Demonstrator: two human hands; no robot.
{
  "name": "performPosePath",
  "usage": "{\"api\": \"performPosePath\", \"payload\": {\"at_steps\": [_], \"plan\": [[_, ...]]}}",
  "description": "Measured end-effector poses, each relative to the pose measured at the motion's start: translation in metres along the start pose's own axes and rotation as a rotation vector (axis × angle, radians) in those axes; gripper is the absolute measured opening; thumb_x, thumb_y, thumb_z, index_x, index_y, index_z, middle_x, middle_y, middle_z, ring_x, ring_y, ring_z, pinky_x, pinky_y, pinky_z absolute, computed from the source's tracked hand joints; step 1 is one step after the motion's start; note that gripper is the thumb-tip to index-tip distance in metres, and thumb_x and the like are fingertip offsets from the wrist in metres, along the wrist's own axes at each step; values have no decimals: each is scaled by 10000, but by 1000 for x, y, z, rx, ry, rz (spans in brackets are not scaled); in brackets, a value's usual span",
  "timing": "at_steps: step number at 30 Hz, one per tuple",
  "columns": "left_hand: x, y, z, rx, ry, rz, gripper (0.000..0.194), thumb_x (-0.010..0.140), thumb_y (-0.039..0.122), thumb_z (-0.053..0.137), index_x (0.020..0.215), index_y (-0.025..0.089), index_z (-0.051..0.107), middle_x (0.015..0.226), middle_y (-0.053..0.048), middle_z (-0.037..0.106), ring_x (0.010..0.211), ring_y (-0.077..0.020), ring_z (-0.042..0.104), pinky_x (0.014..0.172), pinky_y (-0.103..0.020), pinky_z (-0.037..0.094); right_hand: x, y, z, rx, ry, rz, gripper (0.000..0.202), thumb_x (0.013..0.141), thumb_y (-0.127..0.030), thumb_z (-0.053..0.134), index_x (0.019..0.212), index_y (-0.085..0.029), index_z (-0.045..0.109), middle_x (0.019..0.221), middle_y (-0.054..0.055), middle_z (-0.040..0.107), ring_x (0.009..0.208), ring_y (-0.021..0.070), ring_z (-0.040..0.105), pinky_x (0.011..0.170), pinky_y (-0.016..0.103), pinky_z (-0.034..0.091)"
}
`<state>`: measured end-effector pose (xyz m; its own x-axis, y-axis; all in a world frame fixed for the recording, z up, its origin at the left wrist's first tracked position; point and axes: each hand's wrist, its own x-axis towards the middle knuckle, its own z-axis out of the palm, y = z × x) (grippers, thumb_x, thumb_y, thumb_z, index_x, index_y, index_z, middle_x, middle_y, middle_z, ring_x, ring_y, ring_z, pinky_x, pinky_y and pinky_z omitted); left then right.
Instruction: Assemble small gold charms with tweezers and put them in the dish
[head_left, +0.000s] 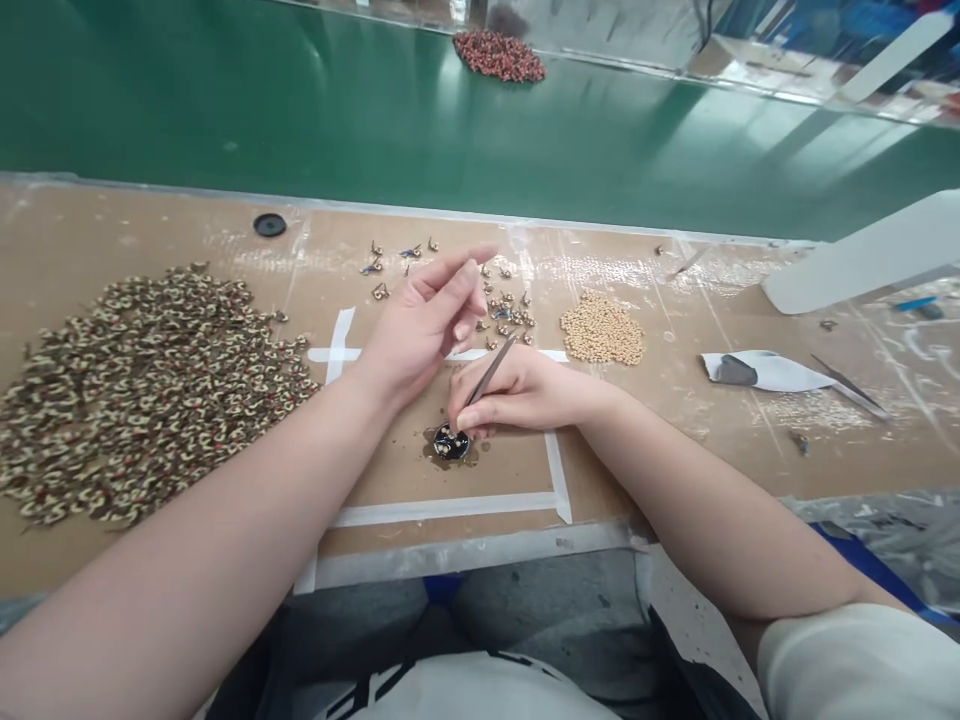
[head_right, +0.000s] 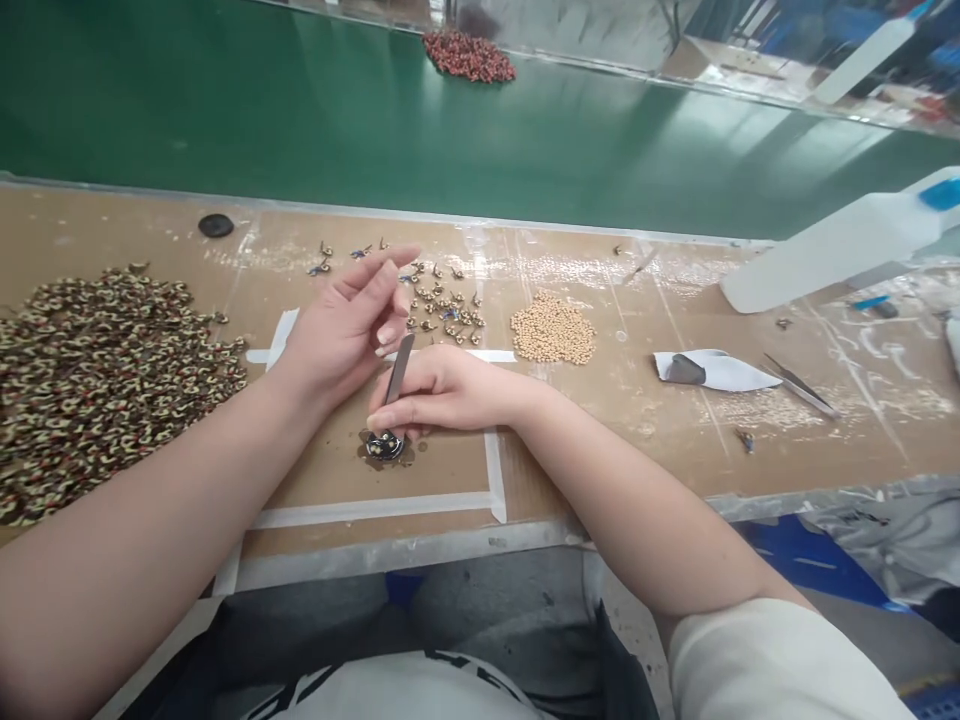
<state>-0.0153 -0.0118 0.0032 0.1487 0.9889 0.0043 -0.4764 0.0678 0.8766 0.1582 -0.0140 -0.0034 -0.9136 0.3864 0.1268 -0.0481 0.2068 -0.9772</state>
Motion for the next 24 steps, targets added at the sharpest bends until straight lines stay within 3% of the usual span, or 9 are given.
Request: {"api": "performPosePath", "payload": {"at_steps": [5, 11, 17, 21, 24], "plan": [[-2, 0, 3, -37, 1, -53, 149, 1016, 202, 750, 1147, 204, 820, 759, 34, 559, 517, -37, 458, 501, -198, 370, 2, 1, 1, -51, -14, -5, 312, 1034, -434, 727, 928, -145, 779, 755, 48, 742, 718, 163, 689, 705, 267, 565], [1, -3, 1, -41, -31, -57, 187, 1077, 231, 651, 1171, 160, 797, 849, -9, 676, 508, -45, 478, 505, -214, 402, 3, 1, 3, -40, -32, 28, 309, 1040, -433, 718, 939, -148, 779, 771, 42, 741, 668, 150, 679, 650, 254, 549], [1, -7, 1, 31, -11, -49, 230, 1047, 297, 718, 1261, 213, 733, 1040, -60, 779, 522, -66, 577, 492, -214, 372, 4, -1, 3, -66, -41, 29, 335, 1046, -451, 709, 929, -145, 778, 767, 47, 743, 679, 153, 678, 659, 253, 546], [1, -6, 4, 25, -11, -43, 163, 1037, 325, 741, 1123, 191, 705, 1179, -90, 792, 535, -55, 597, 490, -202, 357, 4, 1, 3, -77, -41, 20, 332, 1042, -448, 717, 916, -147, 778, 773, 45, 747, 690, 155, 681, 683, 262, 551], [1, -7, 3, 48, -7, -40, 213, 992, 367, 805, 1037, 178, 718, 1158, -102, 802, 557, -65, 608, 493, -206, 374, 2, 2, 4, -14, -18, 17, 302, 1032, -422, 736, 918, -146, 779, 755, 36, 732, 655, 142, 673, 632, 248, 546]]}}
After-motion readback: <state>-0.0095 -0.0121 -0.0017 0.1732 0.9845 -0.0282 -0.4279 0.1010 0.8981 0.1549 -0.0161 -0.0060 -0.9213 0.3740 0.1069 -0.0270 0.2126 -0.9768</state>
